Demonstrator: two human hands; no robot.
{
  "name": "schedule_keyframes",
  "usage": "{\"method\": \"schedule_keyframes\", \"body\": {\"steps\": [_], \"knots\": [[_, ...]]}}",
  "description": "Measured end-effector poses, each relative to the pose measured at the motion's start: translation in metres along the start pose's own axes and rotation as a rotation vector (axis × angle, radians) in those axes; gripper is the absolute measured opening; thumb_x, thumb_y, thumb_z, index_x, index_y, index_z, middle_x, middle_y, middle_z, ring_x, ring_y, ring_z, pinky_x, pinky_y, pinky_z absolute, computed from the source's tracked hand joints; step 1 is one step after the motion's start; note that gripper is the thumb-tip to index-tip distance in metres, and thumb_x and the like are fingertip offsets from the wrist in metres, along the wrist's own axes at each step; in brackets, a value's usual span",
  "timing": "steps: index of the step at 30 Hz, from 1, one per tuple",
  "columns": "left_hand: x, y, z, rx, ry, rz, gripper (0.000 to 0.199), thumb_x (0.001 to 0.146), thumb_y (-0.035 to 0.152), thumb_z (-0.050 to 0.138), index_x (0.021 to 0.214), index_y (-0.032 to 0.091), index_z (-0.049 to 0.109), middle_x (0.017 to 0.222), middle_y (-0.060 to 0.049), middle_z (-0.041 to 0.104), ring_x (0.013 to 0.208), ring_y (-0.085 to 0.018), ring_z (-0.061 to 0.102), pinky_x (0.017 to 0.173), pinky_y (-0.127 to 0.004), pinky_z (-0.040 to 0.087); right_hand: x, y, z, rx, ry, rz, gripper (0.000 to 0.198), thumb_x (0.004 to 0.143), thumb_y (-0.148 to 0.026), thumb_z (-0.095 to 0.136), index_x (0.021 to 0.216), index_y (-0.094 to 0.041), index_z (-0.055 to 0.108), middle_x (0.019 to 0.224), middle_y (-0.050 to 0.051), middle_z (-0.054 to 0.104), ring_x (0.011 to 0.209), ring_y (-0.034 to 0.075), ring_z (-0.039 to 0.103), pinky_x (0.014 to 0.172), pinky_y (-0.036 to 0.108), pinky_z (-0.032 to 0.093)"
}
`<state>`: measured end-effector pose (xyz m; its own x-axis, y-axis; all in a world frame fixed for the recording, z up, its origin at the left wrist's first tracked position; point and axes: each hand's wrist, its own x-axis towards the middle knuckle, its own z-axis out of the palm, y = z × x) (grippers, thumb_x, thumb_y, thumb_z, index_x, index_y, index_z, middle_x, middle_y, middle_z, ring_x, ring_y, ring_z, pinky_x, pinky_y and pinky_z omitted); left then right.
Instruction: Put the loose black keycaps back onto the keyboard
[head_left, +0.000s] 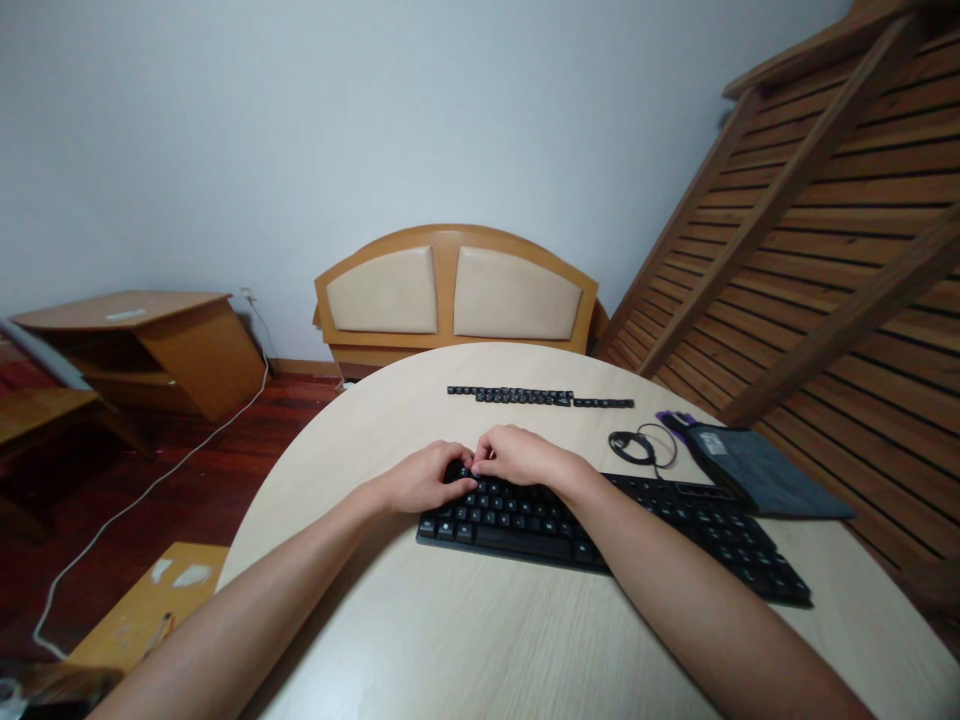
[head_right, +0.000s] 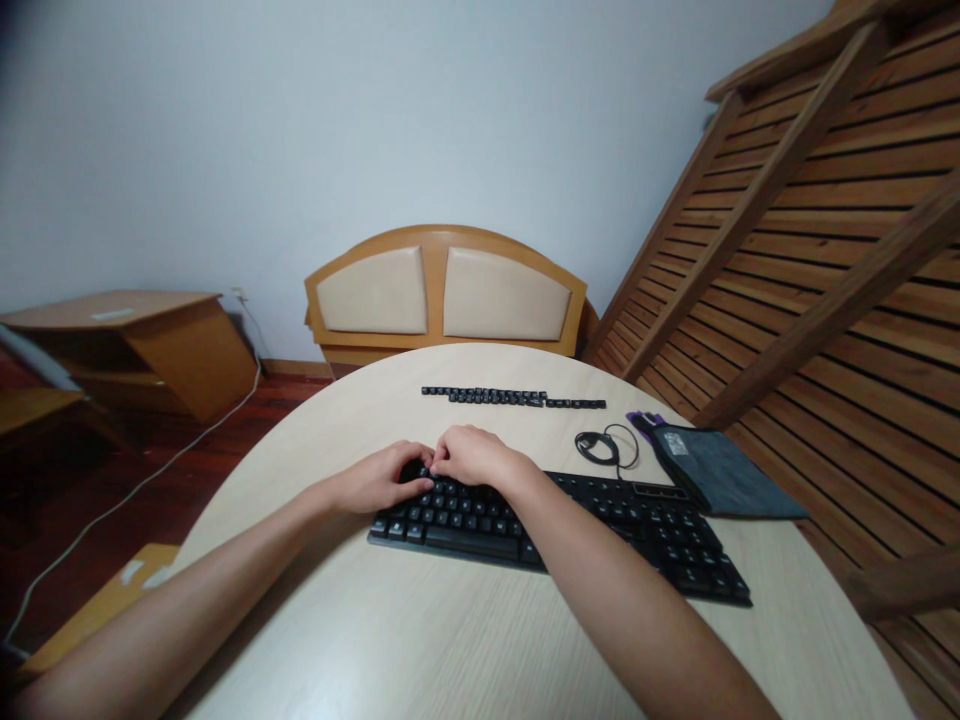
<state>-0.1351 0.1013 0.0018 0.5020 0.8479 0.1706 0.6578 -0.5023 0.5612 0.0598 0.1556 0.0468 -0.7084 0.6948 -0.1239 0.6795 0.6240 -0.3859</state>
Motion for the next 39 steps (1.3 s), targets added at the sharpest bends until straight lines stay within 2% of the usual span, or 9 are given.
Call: {"method": "schedule_keyframes", "body": {"steps": [7, 11, 13, 15, 18, 22, 26, 34, 39], "knots": [[0.0, 0.001, 0.0, -0.009, 0.005, -0.001, 0.023, 0.091, 0.035, 0.059, 0.107, 0.018, 0.061, 0.106, -0.009, 0.069, 0.099, -0.025, 0.062, 0.091, -0.039, 0.049, 0.001, -0.006, 0.002, -0.092, 0.012, 0.048, 0.015, 0.083, -0.028, 0.065, 0.088, -0.024, 0.079, 0.09, 0.006, 0.078, 0.083, 0.02, 0.068, 0.065, 0.025, 0.042], [-0.001, 0.001, 0.0, 0.001, 0.0, -0.008, 0.026, 0.091, 0.038, 0.058, 0.108, 0.018, 0.059, 0.108, -0.01, 0.068, 0.1, -0.027, 0.061, 0.092, -0.041, 0.048, 0.007, 0.001, -0.004, -0.055, -0.023, -0.02, 0.014, 0.082, -0.031, 0.068, 0.087, -0.023, 0.078, 0.085, 0.003, 0.077, 0.077, 0.017, 0.068, 0.062, 0.024, 0.041], [-0.001, 0.0, 0.0, 0.004, 0.001, -0.013, 0.026, 0.092, 0.039, 0.058, 0.108, 0.018, 0.058, 0.108, -0.01, 0.067, 0.1, -0.027, 0.061, 0.091, -0.041, 0.049, 0.015, 0.008, -0.007, -0.035, 0.001, -0.004, 0.015, 0.085, -0.032, 0.066, 0.088, -0.023, 0.078, 0.086, 0.002, 0.078, 0.078, 0.016, 0.068, 0.064, 0.022, 0.043], [-0.001, -0.001, 0.001, 0.002, 0.009, -0.012, 0.025, 0.092, 0.039, 0.059, 0.107, 0.019, 0.058, 0.108, -0.009, 0.066, 0.101, -0.026, 0.061, 0.092, -0.041, 0.049, 0.025, 0.017, -0.007, -0.054, 0.081, 0.066, 0.019, 0.088, -0.03, 0.061, 0.095, -0.021, 0.076, 0.095, 0.004, 0.078, 0.085, 0.018, 0.068, 0.07, 0.023, 0.045], [-0.001, -0.002, 0.002, -0.004, 0.012, -0.003, 0.024, 0.091, 0.037, 0.059, 0.107, 0.019, 0.057, 0.107, -0.009, 0.065, 0.1, -0.025, 0.06, 0.092, -0.041, 0.049, 0.042, 0.032, -0.005, -0.115, 0.18, 0.171, 0.03, 0.09, -0.028, 0.056, 0.115, -0.019, 0.069, 0.111, 0.009, 0.074, 0.1, 0.023, 0.067, 0.08, 0.029, 0.046], [-0.001, -0.003, 0.002, -0.012, 0.008, 0.001, 0.024, 0.092, 0.036, 0.059, 0.107, 0.019, 0.057, 0.108, -0.01, 0.065, 0.1, -0.025, 0.059, 0.092, -0.042, 0.049, 0.063, 0.045, -0.001, -0.189, 0.212, 0.234, 0.045, 0.087, -0.028, 0.06, 0.131, -0.021, 0.06, 0.124, 0.012, 0.07, 0.111, 0.027, 0.064, 0.088, 0.034, 0.047], [-0.002, -0.003, 0.002, 0.0, 0.002, -0.007, 0.025, 0.092, 0.037, 0.058, 0.108, 0.018, 0.057, 0.108, -0.01, 0.064, 0.1, -0.025, 0.059, 0.092, -0.042, 0.049, 0.079, 0.047, 0.0, -0.248, 0.224, 0.257, 0.052, 0.086, -0.029, 0.061, 0.136, -0.02, 0.055, 0.126, 0.015, 0.069, 0.112, 0.03, 0.065, 0.089, 0.038, 0.048], [-0.002, -0.001, 0.001, -0.006, 0.005, 0.006, 0.023, 0.092, 0.035, 0.059, 0.108, 0.018, 0.057, 0.109, -0.01, 0.065, 0.103, -0.026, 0.06, 0.095, -0.043, 0.048, 0.091, 0.034, 0.008, -0.308, 0.256, 0.303, 0.036, 0.092, -0.019, 0.049, 0.125, -0.011, 0.062, 0.12, 0.022, 0.069, 0.11, 0.031, 0.067, 0.088, 0.039, 0.049], [-0.002, -0.001, 0.002, -0.013, 0.005, 0.01, 0.024, 0.092, 0.036, 0.058, 0.108, 0.018, 0.057, 0.11, -0.01, 0.065, 0.102, -0.026, 0.059, 0.095, -0.043, 0.048, 0.086, 0.033, 0.008, -0.325, 0.263, 0.276, 0.029, 0.094, -0.02, 0.05, 0.115, -0.015, 0.069, 0.116, 0.018, 0.072, 0.108, 0.029, 0.068, 0.087, 0.035, 0.049]]}}
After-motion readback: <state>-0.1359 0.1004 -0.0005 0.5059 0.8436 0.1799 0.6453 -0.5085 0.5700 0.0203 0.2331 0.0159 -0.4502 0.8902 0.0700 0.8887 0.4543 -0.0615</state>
